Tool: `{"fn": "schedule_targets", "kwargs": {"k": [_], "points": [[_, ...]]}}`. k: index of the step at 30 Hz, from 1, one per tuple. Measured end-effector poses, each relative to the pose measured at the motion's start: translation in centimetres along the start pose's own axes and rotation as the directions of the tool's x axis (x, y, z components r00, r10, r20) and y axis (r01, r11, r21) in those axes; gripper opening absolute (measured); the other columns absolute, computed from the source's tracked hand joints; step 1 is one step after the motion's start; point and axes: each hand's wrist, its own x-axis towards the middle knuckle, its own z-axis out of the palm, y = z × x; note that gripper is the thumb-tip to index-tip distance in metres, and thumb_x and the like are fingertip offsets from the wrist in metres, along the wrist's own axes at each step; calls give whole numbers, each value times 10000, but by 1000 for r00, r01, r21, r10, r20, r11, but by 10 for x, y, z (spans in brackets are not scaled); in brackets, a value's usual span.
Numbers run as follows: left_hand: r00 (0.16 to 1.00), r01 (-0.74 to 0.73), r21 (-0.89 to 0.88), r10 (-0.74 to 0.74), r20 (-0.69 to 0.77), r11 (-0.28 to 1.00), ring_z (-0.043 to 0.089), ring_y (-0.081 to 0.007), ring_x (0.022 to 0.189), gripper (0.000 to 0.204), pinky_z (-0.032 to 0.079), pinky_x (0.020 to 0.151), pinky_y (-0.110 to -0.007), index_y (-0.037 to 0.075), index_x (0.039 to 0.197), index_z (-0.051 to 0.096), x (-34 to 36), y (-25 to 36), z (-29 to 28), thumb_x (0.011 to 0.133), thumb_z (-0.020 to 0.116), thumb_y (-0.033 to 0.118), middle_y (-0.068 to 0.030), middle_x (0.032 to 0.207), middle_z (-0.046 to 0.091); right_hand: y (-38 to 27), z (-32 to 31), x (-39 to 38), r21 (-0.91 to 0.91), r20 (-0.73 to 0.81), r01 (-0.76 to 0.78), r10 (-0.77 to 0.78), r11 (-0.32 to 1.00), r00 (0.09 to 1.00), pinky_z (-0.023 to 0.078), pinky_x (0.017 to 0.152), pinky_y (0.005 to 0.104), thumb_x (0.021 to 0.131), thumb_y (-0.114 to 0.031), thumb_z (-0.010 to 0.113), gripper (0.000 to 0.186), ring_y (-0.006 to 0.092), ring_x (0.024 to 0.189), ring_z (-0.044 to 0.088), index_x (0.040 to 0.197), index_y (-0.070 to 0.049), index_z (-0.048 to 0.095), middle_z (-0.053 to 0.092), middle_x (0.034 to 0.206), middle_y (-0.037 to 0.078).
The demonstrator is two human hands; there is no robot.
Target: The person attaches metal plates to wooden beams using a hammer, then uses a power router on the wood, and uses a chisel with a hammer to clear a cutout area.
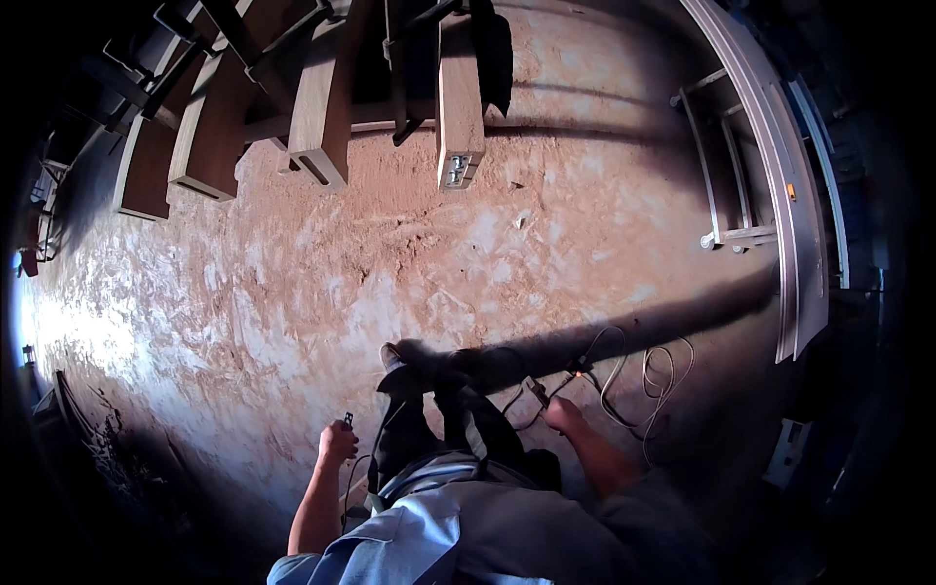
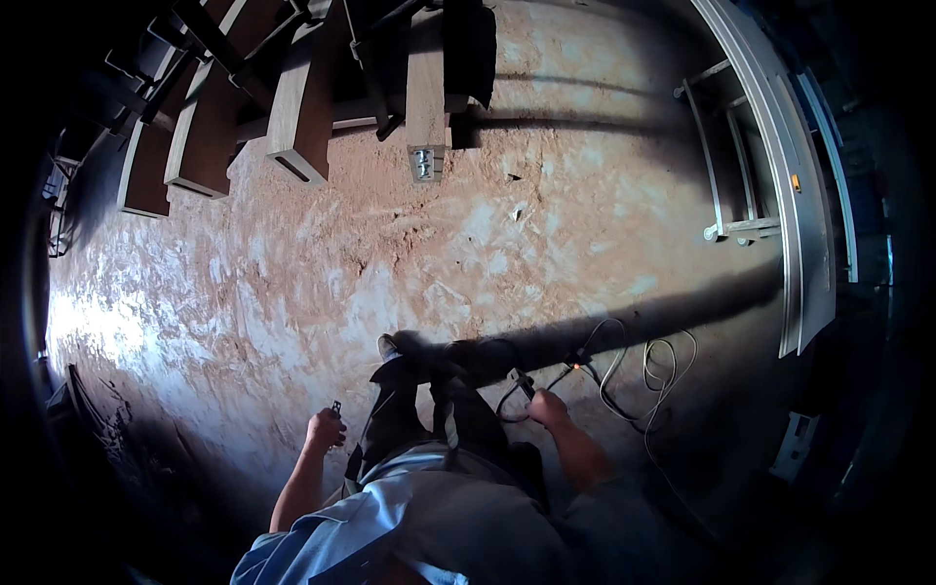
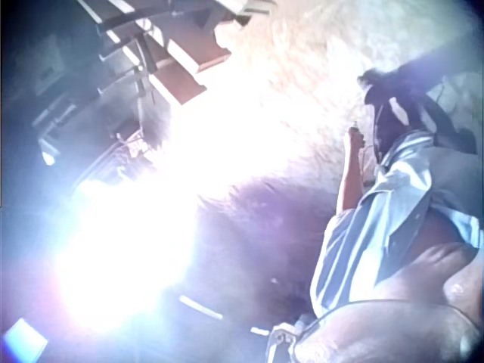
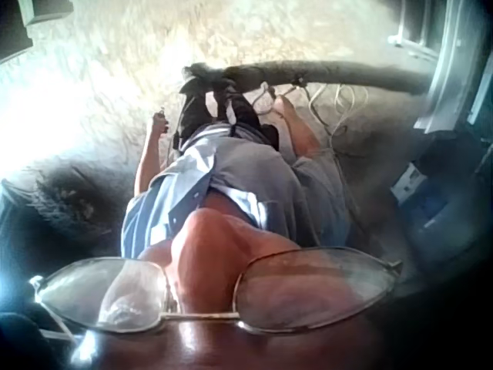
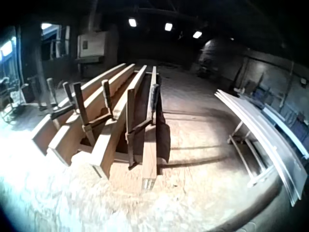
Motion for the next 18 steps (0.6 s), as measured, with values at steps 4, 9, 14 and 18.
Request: {"fn": "schedule_targets", "kwargs": {"k": [4,9,14,18], "points": [[988,-153,145,150,35,977,658,-171,541,210,544,510,-307,8,865,648,-30,72,-8,875,557,197,-88,702,677,4,-21,-36,207,231,-245,196,947,953,540,445,402,837,-278,684,319,275,541,647,824,26,586,620,692,146],[965,-251,-147,259,42,957,659,-198,562,161,519,470,-318,13,960,592,-58,114,-37,913,539,158,-118,788,688,-2,-24,-73,340,250,-356,281,870,926,498,453,410,855,-324,693,347,221,523,562,856,-1,567,565,694,97],[945,-231,-758,327,-24,610,681,-235,691,104,549,594,-343,11,998,564,-91,132,-83,920,568,79,-139,932,690,3,-19,-72,412,274,-372,276,832,921,508,477,414,855,-318,706,334,222,496,552,864,-14,568,538,657,75],[895,-348,-871,400,-198,347,689,-230,731,179,574,635,-349,12,1038,556,-132,132,-109,961,609,164,-161,975,692,-6,-39,-49,471,334,-253,94,845,938,497,465,408,872,-289,637,293,234,495,556,892,-2,582,526,638,80]]}}
